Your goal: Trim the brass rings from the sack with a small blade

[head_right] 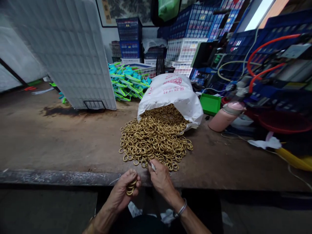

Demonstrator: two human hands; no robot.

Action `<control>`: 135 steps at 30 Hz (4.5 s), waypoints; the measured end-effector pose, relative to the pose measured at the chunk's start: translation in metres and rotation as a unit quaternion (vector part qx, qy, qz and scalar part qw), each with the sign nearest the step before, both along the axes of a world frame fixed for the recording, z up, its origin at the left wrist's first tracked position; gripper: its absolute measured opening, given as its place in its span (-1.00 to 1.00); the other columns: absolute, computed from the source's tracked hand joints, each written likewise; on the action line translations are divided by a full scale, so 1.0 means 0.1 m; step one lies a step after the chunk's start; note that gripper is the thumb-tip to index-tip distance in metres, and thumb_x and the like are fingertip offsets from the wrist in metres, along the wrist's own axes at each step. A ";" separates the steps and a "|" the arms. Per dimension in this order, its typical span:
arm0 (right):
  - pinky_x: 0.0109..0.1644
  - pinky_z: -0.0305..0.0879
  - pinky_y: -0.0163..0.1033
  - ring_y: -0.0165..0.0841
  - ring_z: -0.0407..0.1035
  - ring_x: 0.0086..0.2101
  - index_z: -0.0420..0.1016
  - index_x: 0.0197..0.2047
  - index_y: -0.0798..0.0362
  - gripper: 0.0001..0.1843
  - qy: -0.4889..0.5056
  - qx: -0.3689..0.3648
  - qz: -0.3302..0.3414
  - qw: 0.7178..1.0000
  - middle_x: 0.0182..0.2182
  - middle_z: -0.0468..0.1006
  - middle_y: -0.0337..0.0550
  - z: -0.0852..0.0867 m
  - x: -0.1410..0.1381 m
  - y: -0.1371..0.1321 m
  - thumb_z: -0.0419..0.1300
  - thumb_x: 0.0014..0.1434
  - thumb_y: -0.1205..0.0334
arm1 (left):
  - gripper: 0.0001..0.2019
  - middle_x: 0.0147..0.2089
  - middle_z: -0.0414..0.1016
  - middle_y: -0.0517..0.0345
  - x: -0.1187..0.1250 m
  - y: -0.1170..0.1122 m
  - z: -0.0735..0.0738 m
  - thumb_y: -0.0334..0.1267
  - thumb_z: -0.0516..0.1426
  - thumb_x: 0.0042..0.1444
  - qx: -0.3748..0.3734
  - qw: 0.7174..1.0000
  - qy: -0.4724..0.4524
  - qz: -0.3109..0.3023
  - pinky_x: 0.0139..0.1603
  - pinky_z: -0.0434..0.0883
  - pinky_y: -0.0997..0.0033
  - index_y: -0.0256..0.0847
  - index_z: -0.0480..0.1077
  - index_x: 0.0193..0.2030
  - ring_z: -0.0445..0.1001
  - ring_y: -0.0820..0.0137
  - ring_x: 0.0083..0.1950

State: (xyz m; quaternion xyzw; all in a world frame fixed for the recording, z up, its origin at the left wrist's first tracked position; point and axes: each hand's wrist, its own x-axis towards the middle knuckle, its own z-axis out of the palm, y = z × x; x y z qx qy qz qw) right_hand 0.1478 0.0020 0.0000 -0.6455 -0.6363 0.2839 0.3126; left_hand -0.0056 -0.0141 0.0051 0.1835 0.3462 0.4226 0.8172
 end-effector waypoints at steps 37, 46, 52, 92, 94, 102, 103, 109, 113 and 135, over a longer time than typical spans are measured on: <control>-0.48 0.05 -0.37 -0.46 0.16 -0.57 0.22 -0.50 0.05 -0.76 0.060 -0.043 0.025 0.997 -0.63 0.27 -0.30 -0.02 -0.08 -0.14 -0.12 0.11 0.17 | -0.74 -0.58 0.18 0.35 0.09 -0.04 -0.04 -0.06 0.07 0.02 0.092 0.988 0.109 -0.055 -0.73 0.04 0.67 -0.21 0.17 -0.40 0.08 0.66 -0.69; -0.38 0.02 -0.36 -0.37 0.34 -0.43 0.33 -0.28 0.04 -0.67 -0.166 -0.074 0.070 0.981 -0.48 0.49 -0.18 0.04 -0.13 -0.21 -0.07 -0.12 0.49 | -0.67 -0.62 0.19 0.38 0.10 -0.04 0.01 0.04 0.09 -0.04 0.093 0.979 0.175 -0.050 -0.69 0.07 0.67 -0.20 0.15 -0.38 0.09 0.66 -0.69; -0.41 -0.05 -0.34 -0.37 0.35 -0.43 0.31 -0.25 0.06 -0.66 -0.235 -0.085 0.064 0.966 -0.45 0.50 -0.16 0.12 -0.16 -0.21 -0.05 -0.11 0.51 | -0.66 -0.63 0.18 0.38 0.12 -0.03 0.04 0.06 0.06 -0.05 0.102 0.968 0.225 -0.052 -0.72 0.07 0.66 -0.20 0.14 -0.44 0.08 0.65 -0.70; -0.45 -0.07 -0.34 -0.41 0.34 -0.49 0.27 -0.28 0.06 -0.72 -0.275 -0.040 0.003 0.961 -0.52 0.46 -0.21 0.01 -0.03 -0.16 -0.05 -0.07 0.52 | -0.74 -0.52 0.27 0.24 -0.10 -0.30 0.04 -0.08 0.05 0.05 0.021 0.998 -0.004 -0.064 -0.75 0.08 0.67 -0.25 0.20 -0.44 0.09 0.67 -0.70; -0.44 -0.05 -0.34 -0.40 0.36 -0.46 0.26 -0.20 0.05 -0.67 -0.279 -0.032 0.007 0.960 -0.48 0.48 -0.20 0.03 -0.09 -0.12 -0.03 -0.06 0.50 | -0.73 -0.47 0.31 0.18 -0.11 -0.26 0.01 -0.08 0.04 0.06 0.006 0.999 0.002 -0.051 -0.74 0.07 0.67 -0.28 0.22 -0.44 0.11 0.67 -0.68; -0.47 -0.13 -0.31 -0.34 0.40 -0.45 0.25 -0.18 0.01 -0.69 -0.348 -0.032 0.015 0.937 -0.41 0.52 -0.18 0.03 -0.27 0.01 0.00 -0.03 0.46 | -0.86 -0.46 0.33 0.21 -0.16 -0.20 -0.05 -0.22 0.11 0.02 -0.040 0.997 -0.056 -0.031 -0.71 0.04 0.68 -0.23 0.25 -0.34 0.26 0.60 -0.59; -0.47 -0.13 -0.31 -0.34 0.40 -0.45 0.25 -0.20 0.01 -0.69 -0.349 -0.031 0.013 0.936 -0.43 0.52 -0.19 0.03 -0.27 0.01 0.00 -0.03 0.48 | -0.87 -0.45 0.33 0.19 -0.17 -0.20 -0.07 -0.23 0.11 0.02 -0.044 0.997 -0.061 -0.025 -0.70 0.06 0.68 -0.24 0.26 -0.36 0.29 0.58 -0.56; -0.46 -0.12 -0.32 -0.38 0.38 -0.46 0.29 -0.27 -0.01 -0.69 -0.310 -0.014 -0.007 0.951 -0.50 0.50 -0.24 -0.03 -0.27 0.03 0.00 -0.09 0.52 | -0.88 -0.34 0.38 0.09 -0.20 -0.12 -0.11 -0.33 0.17 -0.07 -0.033 0.996 -0.081 -0.019 -0.67 0.09 0.68 -0.30 0.31 -0.40 0.39 0.50 -0.41; -0.47 -0.10 -0.35 -0.43 0.36 -0.49 0.30 -0.29 -0.02 -0.66 -0.252 0.024 0.014 0.967 -0.52 0.49 -0.29 -0.06 -0.24 -0.01 -0.03 -0.13 0.53 | -0.85 -0.36 0.38 0.11 -0.23 -0.03 -0.08 -0.38 0.20 -0.12 -0.026 0.997 -0.067 -0.004 -0.69 0.07 0.70 -0.28 0.32 -0.38 0.39 0.51 -0.43; -0.45 0.01 -0.39 -0.46 0.22 -0.53 0.28 -0.44 0.02 -0.94 -0.095 -0.023 0.126 0.987 -0.58 0.35 -0.31 0.15 -0.10 -0.18 0.00 -0.01 0.31 | -0.71 -0.61 0.25 0.31 -0.09 -0.03 -0.03 -0.04 0.12 -0.06 0.099 0.978 0.181 -0.027 -0.75 0.08 0.67 -0.27 0.28 -0.43 0.16 0.63 -0.69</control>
